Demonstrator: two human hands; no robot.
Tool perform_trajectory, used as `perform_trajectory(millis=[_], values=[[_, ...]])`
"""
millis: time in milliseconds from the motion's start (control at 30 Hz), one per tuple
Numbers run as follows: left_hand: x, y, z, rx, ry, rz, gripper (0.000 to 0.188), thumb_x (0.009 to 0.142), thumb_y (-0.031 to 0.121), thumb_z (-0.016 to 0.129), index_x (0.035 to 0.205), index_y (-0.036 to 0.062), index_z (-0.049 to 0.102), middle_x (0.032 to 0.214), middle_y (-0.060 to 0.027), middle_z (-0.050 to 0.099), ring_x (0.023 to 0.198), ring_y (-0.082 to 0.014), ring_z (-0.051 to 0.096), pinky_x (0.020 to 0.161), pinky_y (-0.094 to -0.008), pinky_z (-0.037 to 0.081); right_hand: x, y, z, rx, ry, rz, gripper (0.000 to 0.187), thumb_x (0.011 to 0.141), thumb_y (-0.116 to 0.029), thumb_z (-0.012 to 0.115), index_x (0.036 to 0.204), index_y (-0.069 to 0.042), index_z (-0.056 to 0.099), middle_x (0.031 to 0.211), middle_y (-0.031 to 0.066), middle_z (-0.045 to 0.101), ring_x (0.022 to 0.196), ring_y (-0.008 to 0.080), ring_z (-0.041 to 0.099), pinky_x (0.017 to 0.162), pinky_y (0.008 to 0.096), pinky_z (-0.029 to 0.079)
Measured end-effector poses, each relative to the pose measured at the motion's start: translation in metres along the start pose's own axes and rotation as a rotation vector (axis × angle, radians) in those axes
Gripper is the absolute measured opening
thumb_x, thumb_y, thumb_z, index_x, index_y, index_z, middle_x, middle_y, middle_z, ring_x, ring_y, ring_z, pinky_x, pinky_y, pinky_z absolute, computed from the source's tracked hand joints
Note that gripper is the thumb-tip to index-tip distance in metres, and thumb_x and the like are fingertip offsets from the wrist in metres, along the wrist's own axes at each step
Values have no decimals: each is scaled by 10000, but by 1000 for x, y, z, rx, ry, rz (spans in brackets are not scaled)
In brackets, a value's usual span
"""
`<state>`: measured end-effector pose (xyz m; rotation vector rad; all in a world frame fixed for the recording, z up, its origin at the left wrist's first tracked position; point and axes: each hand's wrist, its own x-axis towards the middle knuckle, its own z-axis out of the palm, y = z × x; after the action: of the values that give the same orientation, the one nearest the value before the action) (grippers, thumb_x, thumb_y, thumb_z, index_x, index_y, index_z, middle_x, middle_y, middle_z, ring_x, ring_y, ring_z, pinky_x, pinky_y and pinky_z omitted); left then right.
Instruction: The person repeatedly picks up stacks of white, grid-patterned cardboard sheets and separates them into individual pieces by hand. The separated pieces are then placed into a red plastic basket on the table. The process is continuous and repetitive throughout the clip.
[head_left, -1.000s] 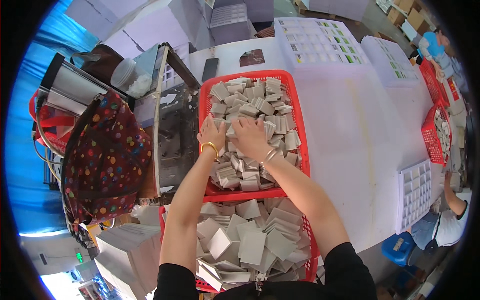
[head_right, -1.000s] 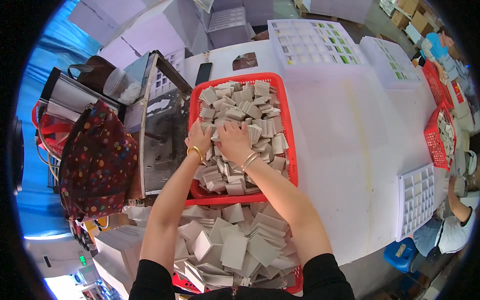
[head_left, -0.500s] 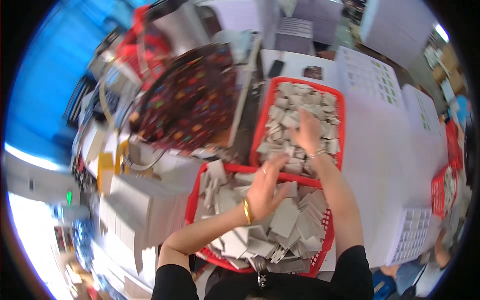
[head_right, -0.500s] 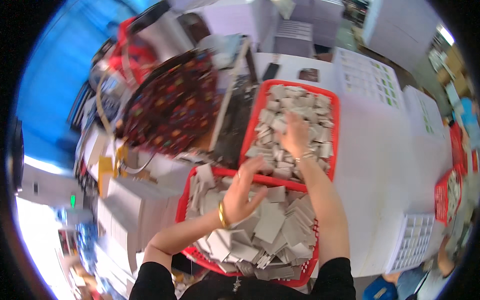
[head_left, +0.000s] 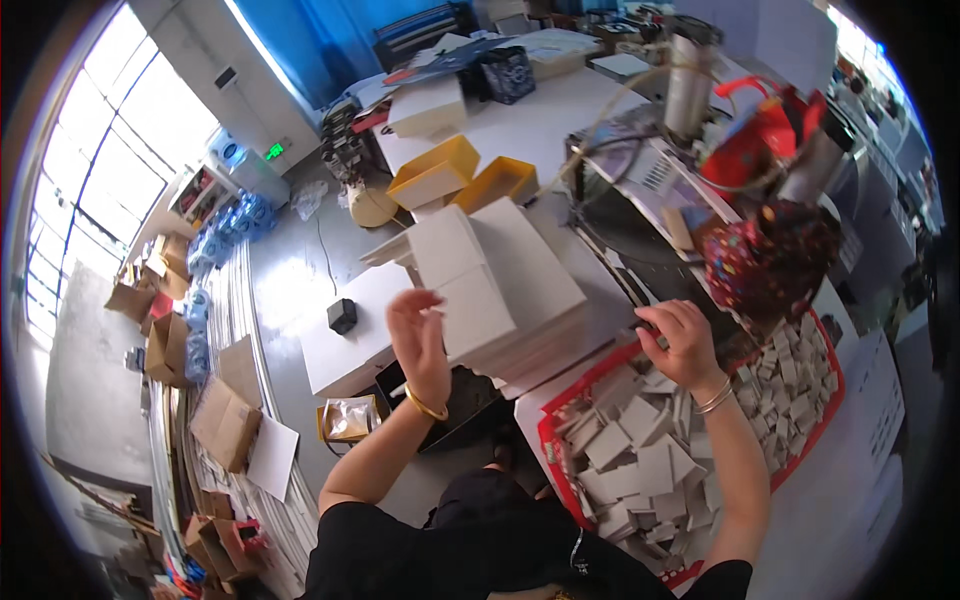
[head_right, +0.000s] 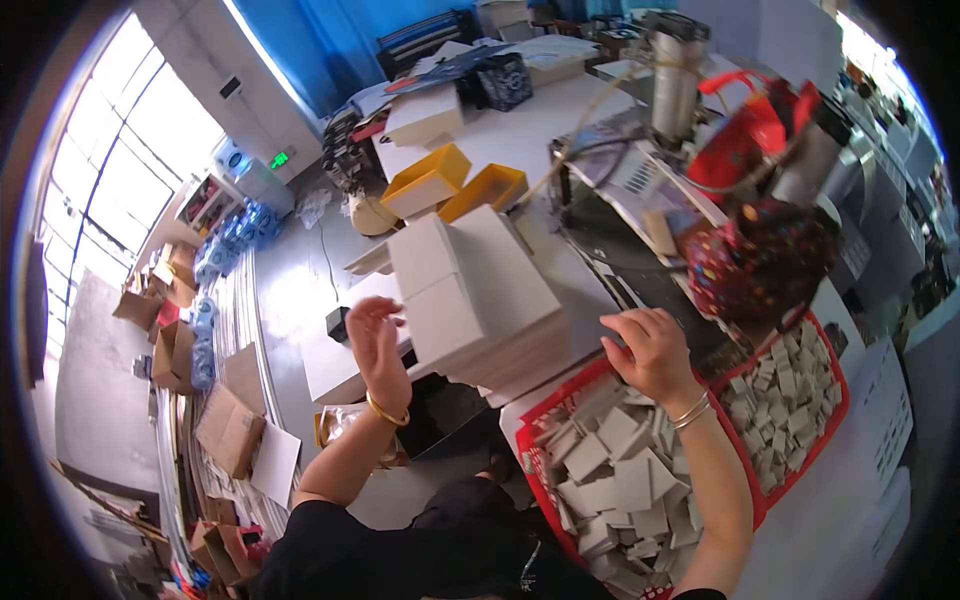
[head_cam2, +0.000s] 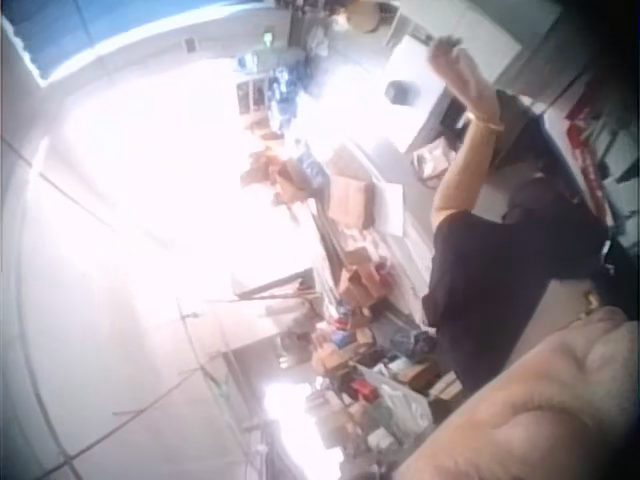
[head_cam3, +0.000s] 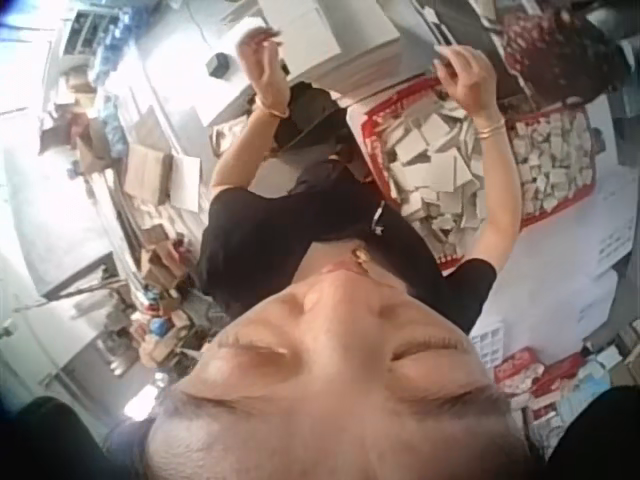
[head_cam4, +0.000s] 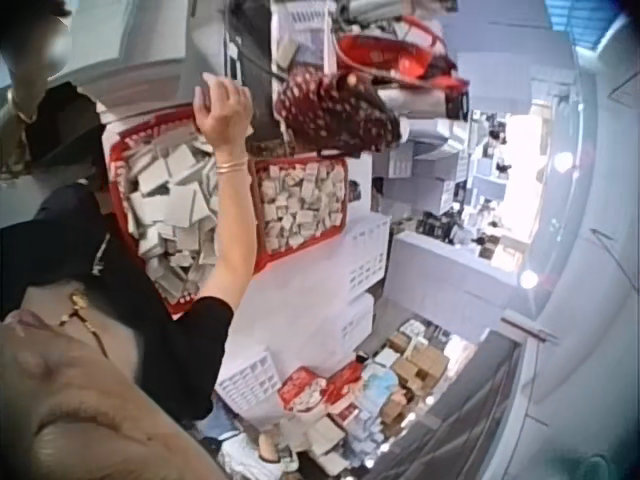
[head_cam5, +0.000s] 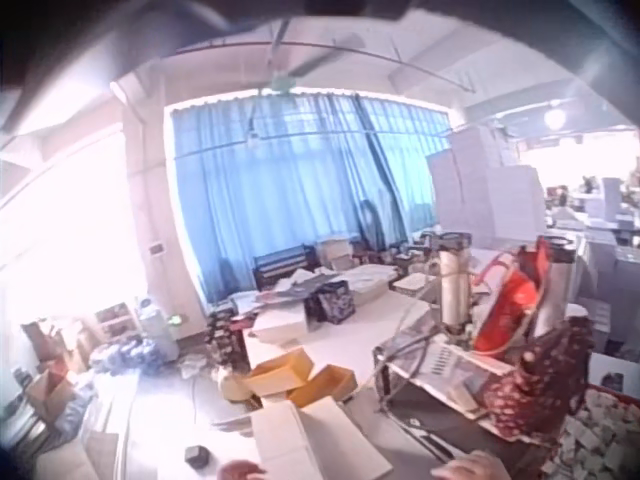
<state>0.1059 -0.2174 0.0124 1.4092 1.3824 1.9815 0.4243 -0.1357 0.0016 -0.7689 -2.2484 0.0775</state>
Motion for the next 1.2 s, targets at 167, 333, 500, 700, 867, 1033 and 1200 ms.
perform_trajectory(millis=[167,333,500,700,867,1033,1200], values=[[67,-124,-92,-166,388,-620,326,863,230,554,1137,90,445,986,-32,500,967,-145,504,786,-305,414,102,-31,73,84,-18,12,306,772,-109,628,1063,-53,553,1000,114,579,914,309,563,791,394,446],[108,-225,-98,-239,189,-1107,495,838,498,585,1021,46,503,884,-49,501,747,-176,545,601,-322,454,187,-52,180,71,-71,-6,425,791,-154,606,1184,-47,485,1178,158,505,1082,339,496,905,413,413],[120,-233,-85,-56,121,-1095,547,820,574,555,1019,67,510,810,-16,507,692,-150,533,593,-293,431,227,-80,277,-153,-377,111,555,852,-349,522,1354,-156,382,1416,126,333,1316,310,293,1041,524,235],[131,-247,-112,50,-149,-1077,444,842,533,531,877,91,554,683,6,530,546,-104,487,520,-266,399,217,-85,309,-262,-418,122,557,874,-418,464,1382,-218,356,1461,99,280,1351,297,243,1043,603,163],[148,-249,-134,-46,-292,-977,358,883,424,531,712,109,528,578,31,445,471,-68,379,453,-236,315,218,-87,306,-281,-434,115,539,885,-410,445,1383,-235,340,1467,74,273,1354,279,237,1043,580,177],[148,-229,-180,36,-595,-1033,340,900,414,523,779,97,540,605,35,437,525,-61,395,498,-210,332,217,-84,310,-266,-384,109,531,872,-421,465,1358,-222,384,1452,81,302,1345,282,256,1039,594,170],[121,-174,-189,-93,-485,-923,337,916,418,508,853,91,556,655,32,468,565,-59,416,534,-208,362,214,-73,311,-198,-402,147,579,872,-481,451,1359,-177,375,1457,73,295,1351,272,241,1032,617,135]])
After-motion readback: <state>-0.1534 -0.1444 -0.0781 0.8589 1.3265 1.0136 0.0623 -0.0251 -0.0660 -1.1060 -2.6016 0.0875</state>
